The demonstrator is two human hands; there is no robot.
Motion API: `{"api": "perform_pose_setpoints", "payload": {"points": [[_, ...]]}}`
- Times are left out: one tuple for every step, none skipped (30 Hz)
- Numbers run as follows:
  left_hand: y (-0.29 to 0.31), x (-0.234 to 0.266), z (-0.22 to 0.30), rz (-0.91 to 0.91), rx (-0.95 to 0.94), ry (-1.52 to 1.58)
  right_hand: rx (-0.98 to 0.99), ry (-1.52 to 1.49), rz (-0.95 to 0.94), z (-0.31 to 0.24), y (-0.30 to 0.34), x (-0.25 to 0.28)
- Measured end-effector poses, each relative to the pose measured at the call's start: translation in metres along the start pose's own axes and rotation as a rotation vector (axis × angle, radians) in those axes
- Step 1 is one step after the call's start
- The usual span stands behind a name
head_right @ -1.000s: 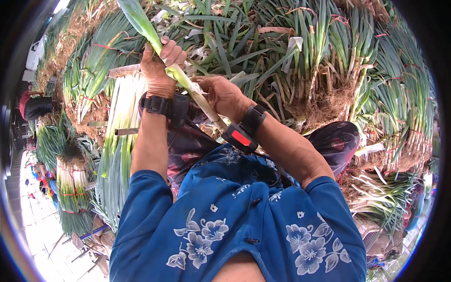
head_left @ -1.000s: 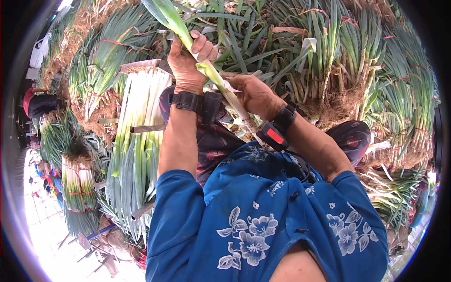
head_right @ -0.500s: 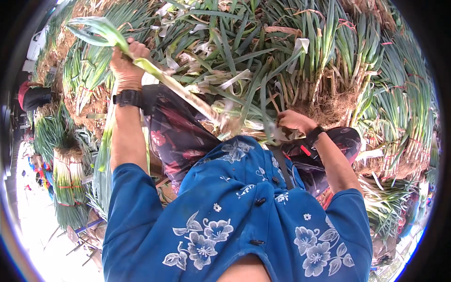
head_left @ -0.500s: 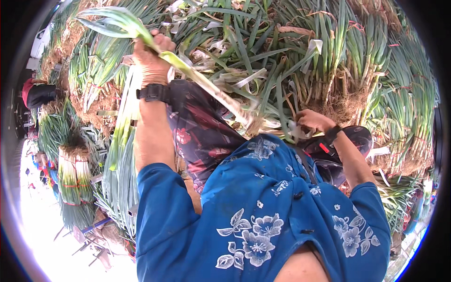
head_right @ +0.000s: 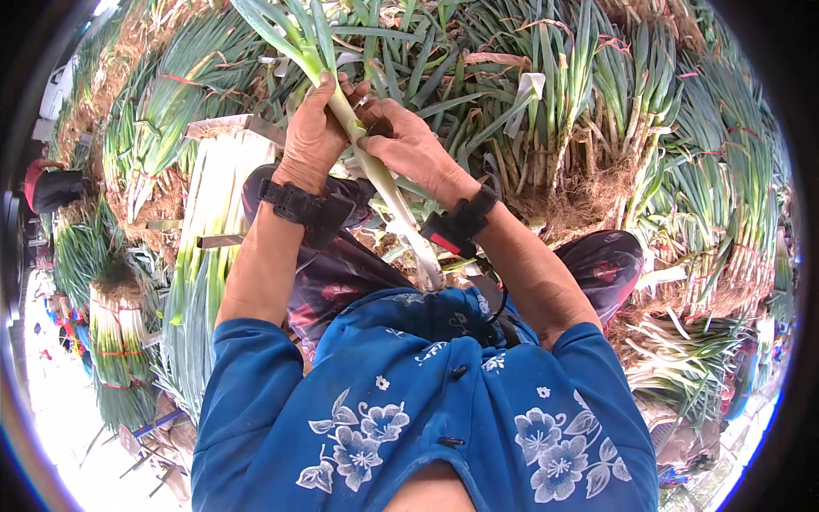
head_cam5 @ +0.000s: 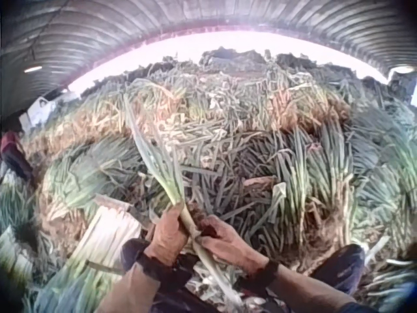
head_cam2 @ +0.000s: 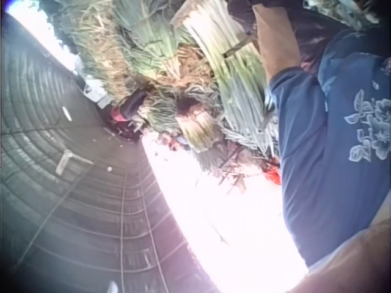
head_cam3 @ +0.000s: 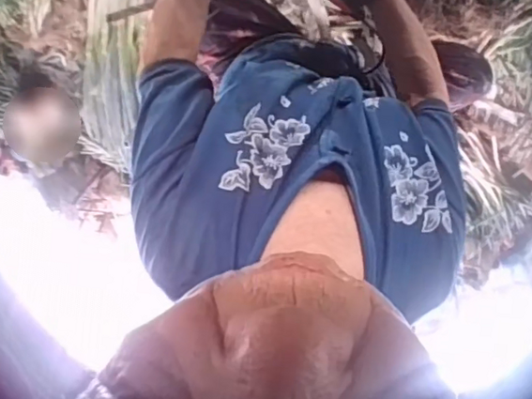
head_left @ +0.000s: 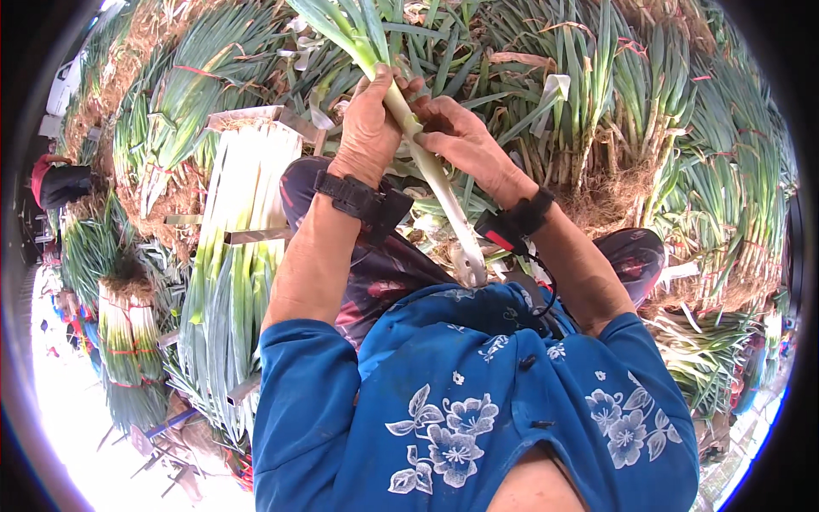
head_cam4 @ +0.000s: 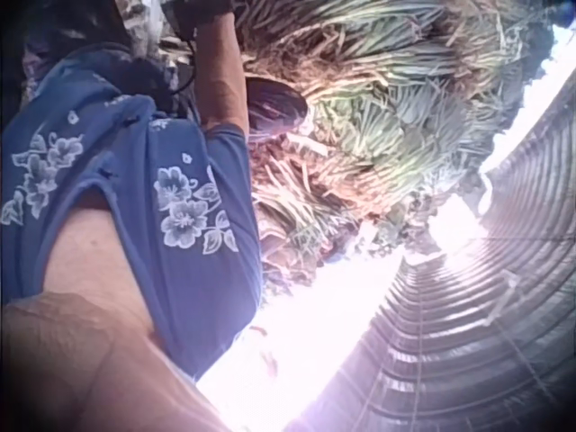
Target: Cleaning and peeling the outer layers of harvested leeks and placing them into sorted bundles.
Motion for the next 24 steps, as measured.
{"api": "perform_pose_setpoints", "payload": {"points": [[0.002,0.000,-0.002,-0.006,0.019,0.010,-0.011,0.008,0.014,0.001,0.001,0.000],[0.003,-0.002,-0.004,-0.013,0.012,0.014,-0.033,-0.018,0.004,-0.006,0.004,0.000],[0.005,-0.003,-0.006,-0.015,0.017,0.019,-0.038,-0.015,0.008,0.001,0.003,0.005],[0.007,-0.003,-0.009,0.018,0.041,0.017,-0.037,-0.048,-0.072,0.012,0.001,0.010],[0.010,-0.003,-0.010,0.055,0.061,0.012,-0.034,-0.085,-0.156,0.013,0.000,0.008],[0.010,-0.003,-0.010,0.056,0.064,0.013,-0.052,-0.115,-0.148,0.015,0.003,0.008],[0.011,-0.004,-0.012,0.066,0.099,0.016,-0.055,-0.116,-0.146,0.016,0.009,0.009],[0.011,-0.002,-0.013,0.078,0.135,0.020,0.028,-0.081,-0.112,0.012,0.016,0.011],[0.009,0.011,-0.014,0.086,0.133,0.022,0.109,-0.047,-0.087,0.010,0.022,0.009],[0.004,0.026,-0.013,0.070,0.094,0.020,0.104,-0.049,-0.093,0.013,0.027,0.007],[0.001,0.027,-0.012,0.048,0.067,0.019,0.131,-0.181,0.010,0.018,0.034,0.012],[-0.002,0.029,-0.011,0.106,0.054,0.070,0.159,-0.311,0.115,0.023,0.041,0.018],[-0.004,0.033,-0.010,0.162,0.011,0.047,0.104,-0.546,0.154,0.030,0.044,0.024],[-0.009,0.039,-0.007,0.179,-0.002,0.061,0.107,-0.694,0.151,0.031,0.047,0.029],[-0.016,0.047,0.001,0.195,-0.023,0.072,0.115,-0.844,0.140,0.029,0.049,0.034],[-0.020,0.056,0.010,0.214,-0.057,0.079,0.092,-0.953,0.251,0.037,0.049,0.042],[-0.029,0.058,0.013,0.214,-0.078,0.088,0.116,-1.051,0.215,0.058,0.045,0.065],[-0.034,0.059,0.019,0.235,-0.111,0.080,0.075,-1.180,0.284,0.073,0.045,0.082],[-0.037,0.064,0.028,0.252,-0.136,0.051,0.030,-1.310,0.345,0.085,0.047,0.094],[-0.041,0.070,0.037,0.256,-0.170,0.065,0.044,-1.451,0.314,0.097,0.049,0.110],[-0.041,0.083,0.049,0.270,-0.214,0.077,0.046,-1.594,0.269,0.097,0.051,0.115],[-0.040,0.098,0.062,0.306,-0.247,0.057,-0.002,-1.516,0.367,0.099,0.062,0.127],[-0.043,0.111,0.074,0.335,-0.274,0.041,0.018,-1.489,0.339,0.105,0.072,0.146],[-0.041,0.126,0.092,0.384,-0.280,0.027,0.057,-1.436,0.362,0.104,0.087,0.167]]}}
Point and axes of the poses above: each hand's wrist, its own y-axis away from the middle knuckle, its own x-axis out of the back of the hand, z = x × y, the point moved 4 cm from there along -y, towards the middle knuckle, and after that the axes turned 6 degrees about -z, right-handed, at the moved point
